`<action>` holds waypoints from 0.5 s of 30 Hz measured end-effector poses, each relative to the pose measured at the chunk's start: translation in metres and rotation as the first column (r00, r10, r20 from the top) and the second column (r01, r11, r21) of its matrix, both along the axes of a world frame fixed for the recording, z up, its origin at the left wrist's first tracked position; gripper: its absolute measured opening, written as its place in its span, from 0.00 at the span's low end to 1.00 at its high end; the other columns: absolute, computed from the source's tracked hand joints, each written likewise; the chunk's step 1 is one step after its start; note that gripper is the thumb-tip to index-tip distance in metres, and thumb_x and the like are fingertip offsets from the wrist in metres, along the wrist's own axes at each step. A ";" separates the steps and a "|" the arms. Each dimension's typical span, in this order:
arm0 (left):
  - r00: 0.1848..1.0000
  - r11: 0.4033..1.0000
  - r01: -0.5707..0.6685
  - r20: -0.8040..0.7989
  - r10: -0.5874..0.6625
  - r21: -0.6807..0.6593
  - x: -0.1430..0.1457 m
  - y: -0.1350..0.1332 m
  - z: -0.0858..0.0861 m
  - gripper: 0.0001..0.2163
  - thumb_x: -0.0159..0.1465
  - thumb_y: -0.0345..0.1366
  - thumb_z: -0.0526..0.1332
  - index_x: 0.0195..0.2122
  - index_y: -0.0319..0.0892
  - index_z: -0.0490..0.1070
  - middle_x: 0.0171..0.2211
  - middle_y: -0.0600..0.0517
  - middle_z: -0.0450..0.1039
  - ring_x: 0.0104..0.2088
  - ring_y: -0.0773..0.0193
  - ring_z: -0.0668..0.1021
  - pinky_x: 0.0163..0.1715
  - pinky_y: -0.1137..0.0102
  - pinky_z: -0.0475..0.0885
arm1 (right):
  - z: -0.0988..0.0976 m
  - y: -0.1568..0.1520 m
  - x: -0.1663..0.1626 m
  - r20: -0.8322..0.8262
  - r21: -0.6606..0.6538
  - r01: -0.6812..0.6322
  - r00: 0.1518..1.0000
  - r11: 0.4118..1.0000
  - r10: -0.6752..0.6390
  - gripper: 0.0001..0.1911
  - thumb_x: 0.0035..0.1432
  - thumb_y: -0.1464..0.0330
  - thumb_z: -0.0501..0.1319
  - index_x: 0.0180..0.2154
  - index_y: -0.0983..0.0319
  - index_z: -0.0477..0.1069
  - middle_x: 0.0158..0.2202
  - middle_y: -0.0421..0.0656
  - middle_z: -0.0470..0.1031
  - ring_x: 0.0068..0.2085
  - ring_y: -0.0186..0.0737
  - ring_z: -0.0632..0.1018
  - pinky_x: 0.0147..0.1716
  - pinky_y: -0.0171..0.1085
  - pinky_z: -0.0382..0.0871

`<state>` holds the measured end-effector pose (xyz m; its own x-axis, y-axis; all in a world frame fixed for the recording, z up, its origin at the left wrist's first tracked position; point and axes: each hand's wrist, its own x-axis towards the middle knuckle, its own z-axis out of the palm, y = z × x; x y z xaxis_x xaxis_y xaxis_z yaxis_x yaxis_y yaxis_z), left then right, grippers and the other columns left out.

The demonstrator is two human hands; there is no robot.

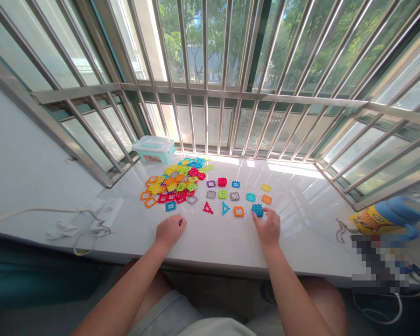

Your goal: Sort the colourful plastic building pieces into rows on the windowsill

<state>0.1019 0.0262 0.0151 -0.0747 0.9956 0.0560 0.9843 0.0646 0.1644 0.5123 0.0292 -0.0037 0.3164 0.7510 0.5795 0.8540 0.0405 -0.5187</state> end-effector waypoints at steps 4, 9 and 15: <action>1.000 1.000 0.001 -0.005 -0.001 0.010 0.000 0.000 -0.001 0.16 0.72 0.44 0.51 0.32 0.47 0.74 0.33 0.49 0.78 0.31 0.58 0.75 0.30 0.67 0.53 | -0.008 0.004 0.011 -0.032 -0.039 0.046 0.998 0.998 -0.047 0.30 0.64 0.42 0.58 0.50 0.61 0.68 0.47 0.51 0.75 0.49 0.54 0.71 0.52 0.49 0.65; 1.000 1.000 -0.010 -0.006 0.010 -0.017 -0.001 0.001 -0.002 0.17 0.72 0.45 0.51 0.32 0.47 0.75 0.33 0.48 0.79 0.32 0.58 0.75 0.30 0.67 0.53 | -0.014 0.005 0.010 -0.018 -0.068 0.041 0.999 0.997 -0.042 0.31 0.64 0.41 0.57 0.51 0.61 0.68 0.48 0.53 0.75 0.50 0.55 0.71 0.52 0.50 0.64; 1.000 1.000 -0.003 -0.002 0.003 0.002 0.000 0.000 -0.002 0.17 0.72 0.45 0.51 0.31 0.47 0.74 0.34 0.48 0.79 0.32 0.58 0.75 0.30 0.67 0.53 | -0.014 0.006 0.010 0.002 -0.083 0.039 0.999 0.996 -0.039 0.31 0.64 0.41 0.57 0.51 0.61 0.68 0.47 0.52 0.75 0.49 0.55 0.71 0.51 0.49 0.64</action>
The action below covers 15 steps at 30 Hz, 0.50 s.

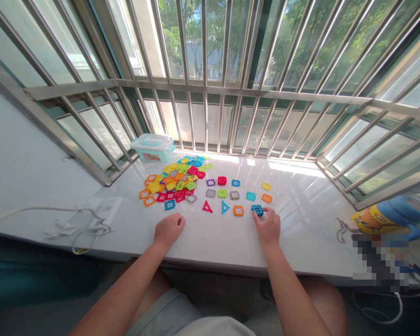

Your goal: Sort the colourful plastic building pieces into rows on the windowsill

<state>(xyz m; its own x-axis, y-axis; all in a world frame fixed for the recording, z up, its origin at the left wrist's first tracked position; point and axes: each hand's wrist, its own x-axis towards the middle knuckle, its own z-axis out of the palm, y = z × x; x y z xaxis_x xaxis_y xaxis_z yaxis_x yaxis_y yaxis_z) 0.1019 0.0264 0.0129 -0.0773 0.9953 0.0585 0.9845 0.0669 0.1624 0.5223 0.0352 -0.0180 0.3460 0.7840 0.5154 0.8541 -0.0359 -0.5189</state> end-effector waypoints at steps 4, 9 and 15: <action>1.000 1.000 -0.002 0.016 0.002 0.001 0.000 0.000 0.000 0.16 0.72 0.45 0.51 0.31 0.47 0.73 0.33 0.49 0.78 0.32 0.58 0.75 0.30 0.67 0.53 | -0.001 0.000 0.000 0.012 -0.006 -0.008 1.000 1.000 0.008 0.31 0.64 0.41 0.56 0.51 0.61 0.68 0.47 0.52 0.75 0.49 0.54 0.71 0.51 0.48 0.63; 0.998 0.999 -0.007 0.063 0.004 0.051 0.000 -0.002 0.002 0.14 0.72 0.43 0.52 0.34 0.46 0.73 0.36 0.49 0.77 0.35 0.58 0.76 0.31 0.67 0.58 | -0.001 0.000 0.000 0.043 -0.018 -0.036 0.998 0.999 0.037 0.31 0.65 0.42 0.56 0.51 0.61 0.68 0.48 0.52 0.74 0.50 0.54 0.70 0.52 0.49 0.63; 0.983 0.970 -0.147 0.135 0.122 0.193 -0.001 0.000 -0.001 0.17 0.70 0.41 0.55 0.58 0.42 0.69 0.60 0.40 0.68 0.44 0.54 0.79 0.36 0.66 0.68 | 0.002 -0.001 -0.002 0.064 0.009 -0.047 0.997 0.999 0.047 0.30 0.66 0.43 0.56 0.50 0.62 0.67 0.49 0.53 0.73 0.51 0.54 0.70 0.53 0.50 0.63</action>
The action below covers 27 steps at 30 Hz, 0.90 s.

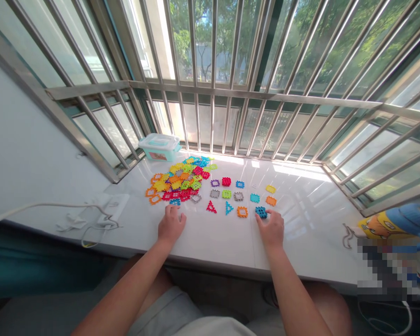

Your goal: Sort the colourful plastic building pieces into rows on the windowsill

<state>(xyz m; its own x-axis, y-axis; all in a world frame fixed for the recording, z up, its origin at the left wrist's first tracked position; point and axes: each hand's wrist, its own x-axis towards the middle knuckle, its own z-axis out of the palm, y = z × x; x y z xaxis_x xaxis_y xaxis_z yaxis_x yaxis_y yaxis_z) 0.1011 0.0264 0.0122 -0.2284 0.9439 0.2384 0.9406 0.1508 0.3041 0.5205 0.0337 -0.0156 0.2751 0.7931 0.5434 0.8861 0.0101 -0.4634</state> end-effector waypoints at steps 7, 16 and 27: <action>0.998 0.999 -0.037 -0.049 0.037 0.009 -0.001 0.004 -0.007 0.18 0.70 0.39 0.55 0.59 0.43 0.70 0.65 0.40 0.62 0.44 0.54 0.80 0.39 0.63 0.72 | 0.002 0.000 0.000 0.020 0.032 -0.008 1.000 0.999 0.008 0.26 0.67 0.45 0.56 0.49 0.61 0.68 0.48 0.53 0.73 0.50 0.54 0.71 0.52 0.49 0.64; 0.994 0.997 0.076 0.081 -0.077 0.018 -0.004 0.000 0.001 0.10 0.69 0.42 0.59 0.48 0.48 0.74 0.54 0.48 0.73 0.44 0.59 0.79 0.36 0.69 0.70 | 0.005 -0.001 -0.002 0.024 0.067 -0.030 0.999 0.997 0.028 0.21 0.69 0.50 0.56 0.48 0.61 0.68 0.47 0.53 0.73 0.51 0.53 0.72 0.53 0.50 0.64; 0.958 0.980 0.198 0.210 -0.196 0.013 -0.010 0.004 -0.002 0.10 0.71 0.44 0.56 0.44 0.48 0.75 0.39 0.53 0.78 0.38 0.62 0.79 0.37 0.71 0.67 | 0.021 -0.040 -0.087 0.189 -0.120 -0.526 0.821 0.842 0.539 0.08 0.71 0.66 0.57 0.47 0.58 0.72 0.53 0.49 0.74 0.53 0.48 0.72 0.54 0.46 0.63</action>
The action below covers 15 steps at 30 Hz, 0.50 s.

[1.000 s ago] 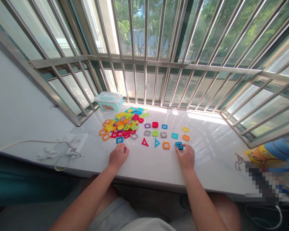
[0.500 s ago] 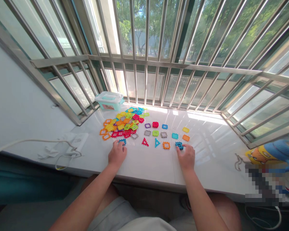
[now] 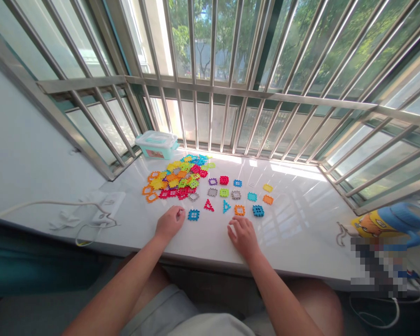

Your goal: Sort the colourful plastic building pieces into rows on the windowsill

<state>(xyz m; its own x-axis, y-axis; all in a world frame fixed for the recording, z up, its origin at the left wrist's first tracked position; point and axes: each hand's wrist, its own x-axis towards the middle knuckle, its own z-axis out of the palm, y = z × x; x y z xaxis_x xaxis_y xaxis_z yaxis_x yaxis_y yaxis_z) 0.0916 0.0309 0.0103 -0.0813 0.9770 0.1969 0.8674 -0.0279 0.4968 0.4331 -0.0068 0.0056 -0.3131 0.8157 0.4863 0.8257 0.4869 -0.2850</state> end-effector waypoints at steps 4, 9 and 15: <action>0.997 0.999 0.044 -0.063 -0.046 -0.026 0.004 -0.002 0.001 0.12 0.71 0.43 0.57 0.50 0.51 0.76 0.43 0.52 0.78 0.38 0.63 0.78 0.36 0.71 0.66 | 0.002 -0.015 -0.062 0.054 -0.105 -0.147 0.987 0.984 0.153 0.11 0.70 0.66 0.58 0.52 0.57 0.72 0.58 0.49 0.72 0.54 0.49 0.71 0.54 0.47 0.64; 0.985 0.987 0.160 -0.063 -0.161 -0.029 0.001 -0.004 0.004 0.14 0.72 0.38 0.54 0.51 0.55 0.79 0.47 0.54 0.78 0.41 0.63 0.79 0.38 0.70 0.67 | 0.004 -0.006 -0.111 0.071 -0.154 -0.135 0.987 0.979 0.147 0.26 0.69 0.61 0.59 0.66 0.57 0.64 0.67 0.49 0.65 0.60 0.52 0.68 0.55 0.49 0.64; 0.986 0.988 0.153 -0.059 -0.154 -0.034 -0.002 -0.002 0.000 0.14 0.71 0.37 0.55 0.51 0.55 0.79 0.48 0.54 0.79 0.44 0.61 0.80 0.42 0.69 0.69 | 0.005 0.004 -0.125 0.103 -0.190 -0.071 0.990 0.979 0.092 0.20 0.68 0.62 0.59 0.60 0.53 0.70 0.65 0.45 0.68 0.59 0.51 0.68 0.53 0.47 0.65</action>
